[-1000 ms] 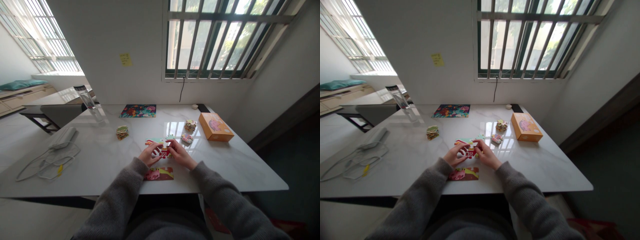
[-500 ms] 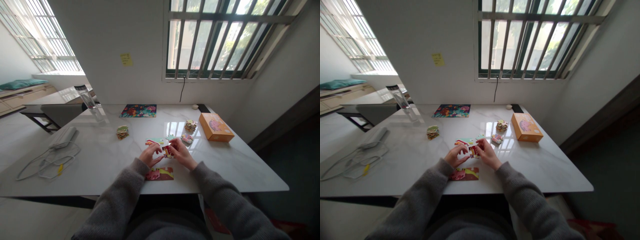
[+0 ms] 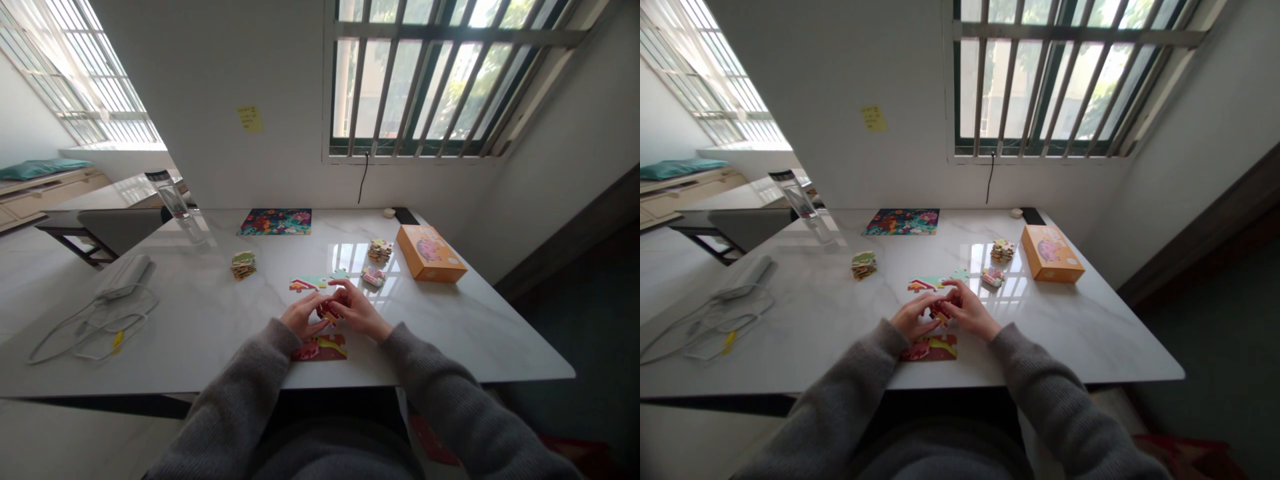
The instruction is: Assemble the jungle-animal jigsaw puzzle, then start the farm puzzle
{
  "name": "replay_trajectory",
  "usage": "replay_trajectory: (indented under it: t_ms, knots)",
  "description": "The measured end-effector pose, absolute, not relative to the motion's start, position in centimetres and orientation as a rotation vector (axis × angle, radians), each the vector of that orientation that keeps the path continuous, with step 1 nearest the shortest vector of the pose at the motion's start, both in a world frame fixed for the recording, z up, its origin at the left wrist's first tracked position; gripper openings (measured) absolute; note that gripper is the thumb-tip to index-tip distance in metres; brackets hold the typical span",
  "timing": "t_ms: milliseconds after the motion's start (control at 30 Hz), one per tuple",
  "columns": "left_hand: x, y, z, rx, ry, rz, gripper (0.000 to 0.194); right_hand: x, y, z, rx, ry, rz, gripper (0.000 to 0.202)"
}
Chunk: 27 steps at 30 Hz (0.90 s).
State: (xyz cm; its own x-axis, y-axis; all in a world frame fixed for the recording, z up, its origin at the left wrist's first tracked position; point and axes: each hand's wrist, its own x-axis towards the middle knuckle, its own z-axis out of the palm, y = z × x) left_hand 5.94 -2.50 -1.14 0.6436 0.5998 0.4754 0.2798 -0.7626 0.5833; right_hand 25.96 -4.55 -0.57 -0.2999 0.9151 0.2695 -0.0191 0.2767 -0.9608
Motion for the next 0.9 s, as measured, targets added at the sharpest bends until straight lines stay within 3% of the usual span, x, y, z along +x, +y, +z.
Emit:
replay_trajectory:
  t_ms: [233, 400, 633, 900]
  knots:
    - [5.7, -2.0, -1.7, 2.415, 0.975, 1.021, 0.038, 26.1, -4.5, -0.2, -0.909, -1.613, 1.106, 0.041]
    - [5.5, -2.1, -1.2, 2.447, 0.828, 0.973, 0.047, 26.2, -4.3, -0.5, -0.935, -1.611, 1.046, 0.031]
    - [4.7, -1.8, -0.3, 2.388, 0.786, 1.034, 0.043, 26.4, -4.8, 0.0, -0.969, -1.726, 0.899, 0.021]
    - [3.4, -1.4, -0.3, 2.328, 0.784, 0.992, 0.045, 26.2, -5.4, 0.5, -0.839, -2.030, 0.630, 0.030]
